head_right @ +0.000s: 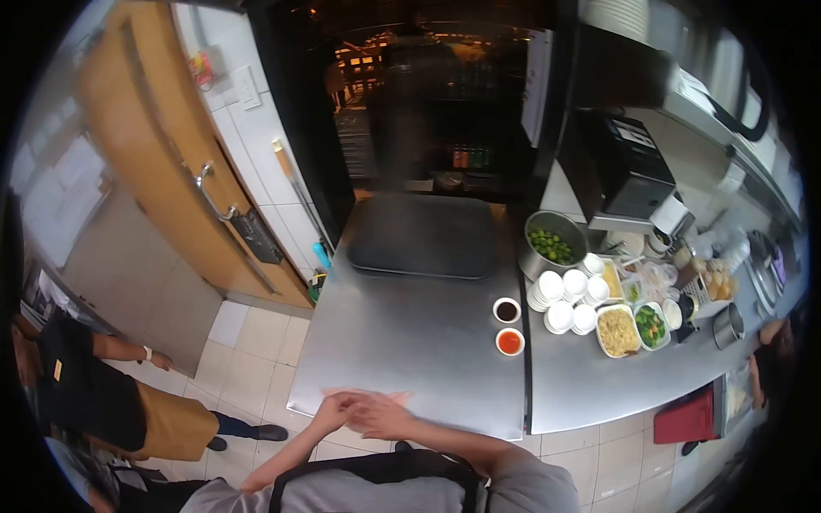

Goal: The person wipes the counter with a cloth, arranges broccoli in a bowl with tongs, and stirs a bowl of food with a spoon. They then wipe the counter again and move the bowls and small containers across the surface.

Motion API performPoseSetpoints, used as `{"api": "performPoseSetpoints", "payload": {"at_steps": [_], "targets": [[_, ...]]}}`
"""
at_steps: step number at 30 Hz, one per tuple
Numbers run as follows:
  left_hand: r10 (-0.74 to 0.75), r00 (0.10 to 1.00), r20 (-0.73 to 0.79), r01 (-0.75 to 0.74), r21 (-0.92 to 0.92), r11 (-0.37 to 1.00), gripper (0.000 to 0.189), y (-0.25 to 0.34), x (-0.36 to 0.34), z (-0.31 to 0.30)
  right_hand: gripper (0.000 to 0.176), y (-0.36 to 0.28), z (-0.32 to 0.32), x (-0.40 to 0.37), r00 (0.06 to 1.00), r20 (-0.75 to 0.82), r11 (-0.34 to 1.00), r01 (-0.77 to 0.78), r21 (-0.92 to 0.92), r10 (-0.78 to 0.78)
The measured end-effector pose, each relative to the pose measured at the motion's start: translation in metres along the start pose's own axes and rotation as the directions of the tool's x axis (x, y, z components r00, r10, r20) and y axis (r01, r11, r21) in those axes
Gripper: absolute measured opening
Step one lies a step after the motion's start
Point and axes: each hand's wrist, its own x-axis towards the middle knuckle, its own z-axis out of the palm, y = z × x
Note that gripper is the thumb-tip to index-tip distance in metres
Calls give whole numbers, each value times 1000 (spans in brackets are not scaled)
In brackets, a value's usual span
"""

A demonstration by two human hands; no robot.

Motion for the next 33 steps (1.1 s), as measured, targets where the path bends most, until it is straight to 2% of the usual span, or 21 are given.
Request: {"api": "performPoseSetpoints", "payload": {"at_steps": [2, 4, 5, 7, 8, 10, 12, 13, 14, 16, 17, 18, 19, 20, 21, 22, 23, 25, 27, 29, 33], "targets": [[69, 991, 113, -82, 107, 991, 25, 39, 17, 19, 61, -5, -42, -49, 966, -80, 969, -245, 9, 245], [128, 975, 181, -151, 115, 982, 26, 59, 33, 48, 59, -1, -45, -110, 911, -252, 906, -377, -193, 325], [176, 956, 235, -208, 120, 971, 26, 68, 39, 65, 59, -2, -44, -135, 906, -259, 901, -388, -195, 335], [222, 935, 278, -259, 102, 961, 27, 94, 45, 99, 56, -10, -39, -180, 773, -380, 763, -609, -218, 508], [260, 914, 310, -298, 83, 951, 27, 106, 43, 117, 56, -16, -35, -195, 768, -380, 756, -617, -220, 516], [283, 895, 344, -319, 54, 946, 27, 129, 34, 157, 48, -26, -27, -224, 686, -483, 741, -663, -108, 544], [299, 870, 391, -336, 27, 942, 26, 151, 22, 191, 42, -35, -20, -254, 692, -497, 778, -626, -51, 524], [338, 838, 429, -361, -29, 932, 26, 164, 14, 206, 37, -41, -16, -269, 698, -517, 817, -576, 5, 496], [375, 797, 473, -383, -85, 920, 25, 174, 6, 219, 37, -46, -13, -286, 672, -525, 798, -602, 25, 523], [356, 777, 520, -383, -60, 922, 24, 178, -2, 249, 30, -58, -22, -323, 722, -524, 892, -355, 280, 452], [338, 778, 529, -381, -29, 924, 23, 179, -6, 263, 25, -73, -31, -347, 699, -302, 736, -475, 482, 648], [333, 742, 581, -390, -29, 920, 23, 186, -9, 272, 21, -69, -32, -369, 659, -329, 719, -495, 488, 677], [274, 769, 577, -317, -28, 948, 22, 194, -11, 279, 18, -65, -32, -388, 616, -354, 699, -513, 498, 704], [213, 794, 569, -242, -25, 970, 21, 200, -12, 287, 16, -67, -47, -406, 442, -580, 697, -631, 341, 684], [212, 761, 613, -255, -18, 967, 21, 203, -12, 296, 15, -57, -58, -427, 435, -583, 639, -744, 197, 686], [248, 781, 573, -257, -67, 964, 21, 203, -10, 306, 17, -67, -90, -440, 292, -579, 514, -816, 265, 762], [284, 804, 523, -259, -121, 958, 20, 207, -8, 317, 19, -67, -104, -448, 248, -783, 537, -834, 128, 570], [281, 805, 523, -257, -121, 959, 19, 230, -7, 332, 24, -45, -109, -456, 229, -798, 581, -794, 178, 558], [289, 827, 481, -260, -129, 957, 18, 258, -10, 345, 31, -17, -81, -447, 347, -767, 655, -746, 122, 539], [322, 807, 495, -306, -116, 945, 18, 281, -14, 356, 41, -5, -72, -435, 521, -682, 658, -749, -77, 513], [371, 765, 527, -378, -98, 920, 18, 285, -1, 383, 53, 37, -32, -435, 539, -594, 692, -721, 41, 597]]}}
